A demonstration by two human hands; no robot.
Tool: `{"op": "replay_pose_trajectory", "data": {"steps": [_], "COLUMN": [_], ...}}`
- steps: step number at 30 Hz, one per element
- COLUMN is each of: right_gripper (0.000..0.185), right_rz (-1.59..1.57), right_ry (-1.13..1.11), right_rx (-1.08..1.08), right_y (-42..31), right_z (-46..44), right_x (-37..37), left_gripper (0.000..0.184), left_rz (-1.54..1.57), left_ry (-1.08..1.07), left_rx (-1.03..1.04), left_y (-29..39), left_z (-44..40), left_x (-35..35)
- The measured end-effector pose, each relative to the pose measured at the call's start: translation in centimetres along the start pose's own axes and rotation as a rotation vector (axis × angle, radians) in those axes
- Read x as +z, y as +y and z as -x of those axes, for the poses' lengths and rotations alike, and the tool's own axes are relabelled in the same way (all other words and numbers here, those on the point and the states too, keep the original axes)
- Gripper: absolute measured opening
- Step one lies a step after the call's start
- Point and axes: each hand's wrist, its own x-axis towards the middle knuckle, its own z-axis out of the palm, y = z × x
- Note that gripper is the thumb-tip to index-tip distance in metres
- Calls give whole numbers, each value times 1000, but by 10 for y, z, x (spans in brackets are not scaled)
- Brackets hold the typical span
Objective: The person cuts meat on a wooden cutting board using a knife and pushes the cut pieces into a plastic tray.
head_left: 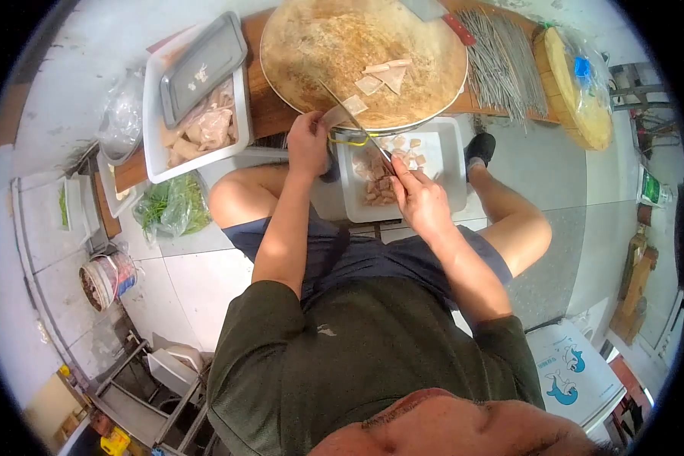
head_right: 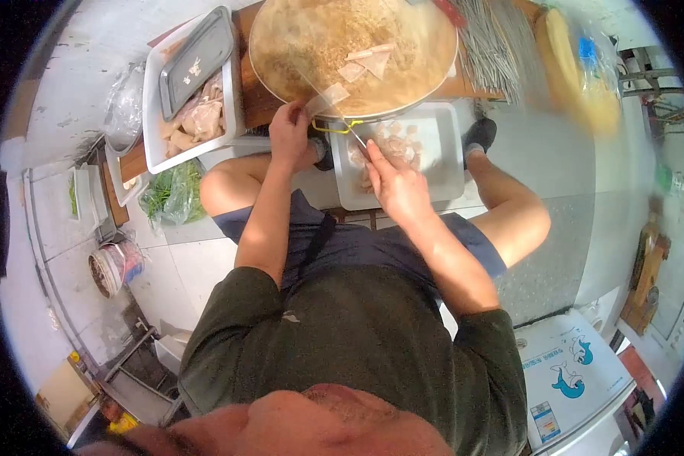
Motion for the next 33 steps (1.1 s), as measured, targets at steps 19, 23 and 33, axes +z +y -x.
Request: {"op": "replay_pose_trajectory", "data": {"steps": [19,23,33], "right_gripper": [42,43,41], "right_rz": [60,54,13], "right_ry": [15,19,-6], "right_rx": [-59,-37,-12], "right_y": [-2,-1,-4], "right_z": [3,3,-1], "right_x": [2,-2,-7], "left_gripper": [26,25,23], "left_rz": [-188,-177,-158], "left_ry": [-31,-38,-18], "left_rx": [103,80,67], "left_y": [16,19,17], "left_z": [-7,-6,-6], "left_x": [3,2,4]}}
